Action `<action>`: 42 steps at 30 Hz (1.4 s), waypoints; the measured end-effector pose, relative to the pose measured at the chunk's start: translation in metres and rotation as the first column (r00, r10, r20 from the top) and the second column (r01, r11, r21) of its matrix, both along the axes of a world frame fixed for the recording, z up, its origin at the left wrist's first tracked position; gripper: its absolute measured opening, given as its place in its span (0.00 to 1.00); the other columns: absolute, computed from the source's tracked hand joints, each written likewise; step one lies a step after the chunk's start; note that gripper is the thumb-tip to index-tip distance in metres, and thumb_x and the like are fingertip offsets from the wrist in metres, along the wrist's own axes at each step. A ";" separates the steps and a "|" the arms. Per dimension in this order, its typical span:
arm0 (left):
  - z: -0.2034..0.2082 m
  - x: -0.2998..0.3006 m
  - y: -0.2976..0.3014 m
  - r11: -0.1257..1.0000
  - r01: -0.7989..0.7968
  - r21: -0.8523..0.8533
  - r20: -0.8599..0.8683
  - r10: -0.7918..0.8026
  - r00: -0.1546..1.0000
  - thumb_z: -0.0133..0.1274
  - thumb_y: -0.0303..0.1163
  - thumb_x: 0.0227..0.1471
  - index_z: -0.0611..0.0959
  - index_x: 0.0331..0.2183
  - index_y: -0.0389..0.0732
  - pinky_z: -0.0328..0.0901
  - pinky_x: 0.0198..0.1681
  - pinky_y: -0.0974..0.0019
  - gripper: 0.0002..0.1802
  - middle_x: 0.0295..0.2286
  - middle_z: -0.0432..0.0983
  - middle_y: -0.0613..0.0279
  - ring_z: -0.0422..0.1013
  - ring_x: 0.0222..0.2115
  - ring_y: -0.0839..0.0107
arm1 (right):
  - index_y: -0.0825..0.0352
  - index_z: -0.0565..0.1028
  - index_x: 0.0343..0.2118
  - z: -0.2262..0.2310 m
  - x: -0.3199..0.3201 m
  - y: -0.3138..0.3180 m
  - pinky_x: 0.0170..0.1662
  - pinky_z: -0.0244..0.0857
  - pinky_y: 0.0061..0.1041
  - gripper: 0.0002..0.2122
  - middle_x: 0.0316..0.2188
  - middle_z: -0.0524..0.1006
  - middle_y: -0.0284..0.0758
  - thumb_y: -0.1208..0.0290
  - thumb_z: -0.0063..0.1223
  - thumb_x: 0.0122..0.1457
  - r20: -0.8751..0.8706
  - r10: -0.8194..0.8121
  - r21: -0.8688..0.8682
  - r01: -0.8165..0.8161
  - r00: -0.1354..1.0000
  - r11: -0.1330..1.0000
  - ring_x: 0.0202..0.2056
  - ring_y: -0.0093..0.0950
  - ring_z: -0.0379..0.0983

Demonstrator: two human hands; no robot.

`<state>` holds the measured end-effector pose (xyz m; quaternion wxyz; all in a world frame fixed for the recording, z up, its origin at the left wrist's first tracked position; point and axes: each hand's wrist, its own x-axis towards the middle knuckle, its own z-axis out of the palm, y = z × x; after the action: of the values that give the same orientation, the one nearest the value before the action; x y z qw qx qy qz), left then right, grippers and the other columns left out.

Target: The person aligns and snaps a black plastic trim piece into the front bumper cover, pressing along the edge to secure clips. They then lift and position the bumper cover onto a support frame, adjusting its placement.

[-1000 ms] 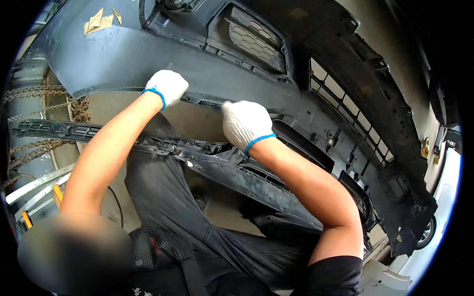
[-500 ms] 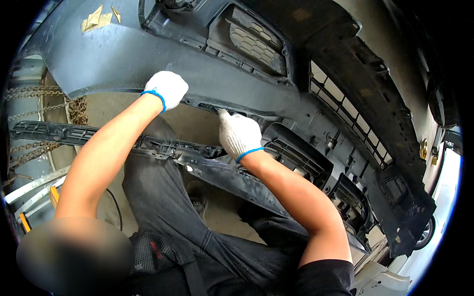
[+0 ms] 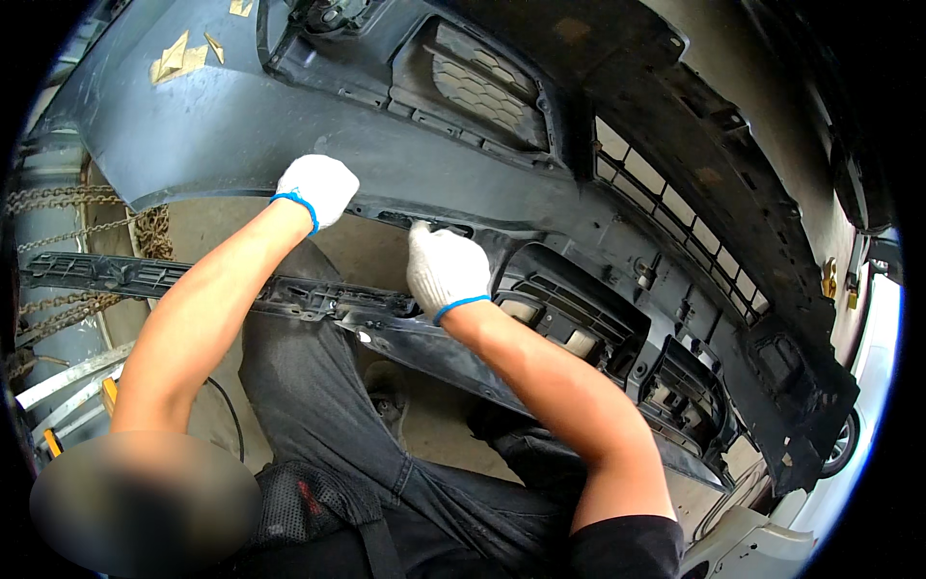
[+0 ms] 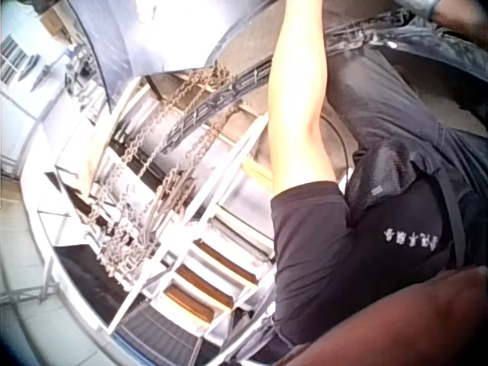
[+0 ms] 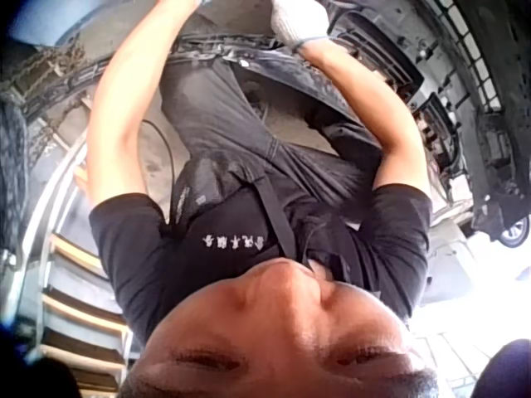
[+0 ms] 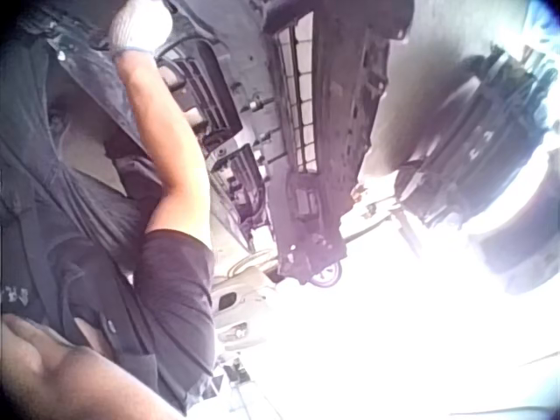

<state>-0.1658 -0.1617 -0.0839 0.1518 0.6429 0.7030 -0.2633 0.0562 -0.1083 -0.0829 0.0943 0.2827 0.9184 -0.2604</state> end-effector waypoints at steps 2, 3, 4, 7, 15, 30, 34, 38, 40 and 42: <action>-0.002 0.000 -0.001 1.000 0.005 0.010 0.013 -0.005 1.000 0.52 0.28 0.48 0.88 0.29 0.40 0.73 0.37 0.54 0.10 0.31 0.82 0.48 0.79 0.34 0.52 | 0.75 0.74 0.41 0.003 -0.005 -0.010 0.33 0.74 0.39 0.13 0.26 0.80 0.48 0.74 0.45 0.56 0.002 -0.043 0.016 0.043 0.999 0.999 0.29 0.44 0.80; -0.003 0.000 -0.002 1.000 0.009 0.012 0.011 -0.009 1.000 0.52 0.28 0.48 0.88 0.29 0.40 0.73 0.37 0.54 0.10 0.31 0.82 0.48 0.79 0.34 0.52 | 0.75 0.74 0.42 0.000 -0.006 -0.013 0.32 0.74 0.38 0.13 0.26 0.80 0.47 0.74 0.45 0.56 0.020 -0.043 0.043 0.042 0.999 0.998 0.28 0.43 0.80; -0.004 0.001 -0.003 1.000 0.012 0.012 0.010 -0.012 1.000 0.52 0.28 0.48 0.88 0.29 0.40 0.73 0.37 0.54 0.10 0.31 0.82 0.48 0.79 0.34 0.52 | 0.75 0.74 0.41 -0.003 -0.007 -0.016 0.31 0.74 0.38 0.13 0.25 0.80 0.47 0.74 0.45 0.56 0.010 -0.044 0.051 0.043 0.999 0.998 0.28 0.43 0.80; -0.004 0.002 -0.002 1.000 0.010 -0.016 0.001 -0.010 1.000 0.52 0.28 0.48 0.88 0.29 0.40 0.73 0.38 0.54 0.10 0.31 0.82 0.48 0.79 0.34 0.52 | 0.74 0.75 0.40 -0.006 -0.007 -0.017 0.32 0.74 0.38 0.12 0.25 0.80 0.47 0.74 0.46 0.56 0.008 -0.051 0.051 0.051 0.999 0.997 0.28 0.43 0.80; -0.009 -0.006 -0.009 0.999 0.038 0.021 0.050 -0.039 0.998 0.51 0.27 0.46 0.86 0.28 0.42 0.73 0.38 0.52 0.09 0.29 0.81 0.49 0.78 0.33 0.50 | 0.67 0.81 0.29 -0.010 -0.013 0.011 0.41 0.73 0.42 0.10 0.29 0.80 0.52 0.72 0.46 0.52 -0.031 -0.073 -0.129 0.068 0.997 0.989 0.34 0.49 0.79; 0.009 -0.002 0.009 0.996 0.091 -0.014 0.081 -0.090 0.993 0.51 0.26 0.46 0.86 0.29 0.40 0.73 0.37 0.52 0.09 0.30 0.81 0.47 0.79 0.34 0.50 | 0.59 0.84 0.37 -0.052 -0.053 0.142 0.15 0.45 0.23 0.11 0.14 0.63 0.25 0.65 0.60 0.51 0.443 0.226 -0.813 0.282 0.867 0.510 0.12 0.18 0.51; -0.001 -0.008 -0.003 0.996 0.080 0.028 0.078 -0.082 0.994 0.52 0.27 0.44 0.85 0.27 0.43 0.72 0.37 0.51 0.08 0.28 0.81 0.48 0.78 0.33 0.49 | 0.60 0.83 0.37 -0.041 -0.041 0.132 0.15 0.48 0.23 0.11 0.14 0.63 0.25 0.64 0.59 0.52 0.402 0.161 -0.844 0.297 0.901 0.446 0.13 0.19 0.55; 0.008 -0.005 0.010 0.996 0.078 -0.034 0.101 -0.075 0.992 0.49 0.28 0.49 0.87 0.31 0.38 0.73 0.39 0.53 0.12 0.34 0.82 0.46 0.79 0.36 0.50 | 0.65 0.83 0.34 -0.013 -0.022 0.080 0.41 0.73 0.39 0.11 0.30 0.81 0.51 0.68 0.51 0.52 0.100 0.243 -0.202 -0.219 0.965 0.955 0.33 0.47 0.79; 0.011 -0.008 0.007 0.996 0.062 -0.058 0.087 -0.057 0.995 0.49 0.29 0.50 0.87 0.31 0.37 0.73 0.40 0.53 0.12 0.34 0.82 0.45 0.79 0.36 0.51 | 0.66 0.81 0.31 0.007 -0.015 0.049 0.38 0.72 0.44 0.10 0.27 0.79 0.51 0.69 0.50 0.54 0.030 0.154 -0.085 -0.151 0.988 0.985 0.32 0.49 0.78; 0.000 -0.010 -0.002 0.999 0.048 0.020 0.062 -0.049 0.997 0.51 0.27 0.45 0.86 0.28 0.42 0.73 0.38 0.51 0.09 0.31 0.81 0.46 0.78 0.35 0.49 | 0.64 0.80 0.33 0.020 -0.008 0.036 0.38 0.71 0.45 0.09 0.25 0.79 0.48 0.67 0.50 0.58 -0.030 0.102 -0.035 -0.103 0.994 0.994 0.31 0.49 0.77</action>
<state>-0.1754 -0.1637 -0.0842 0.1613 0.6692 0.6845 -0.2399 0.0480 -0.0724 -0.0625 0.0999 0.2298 0.9279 -0.2759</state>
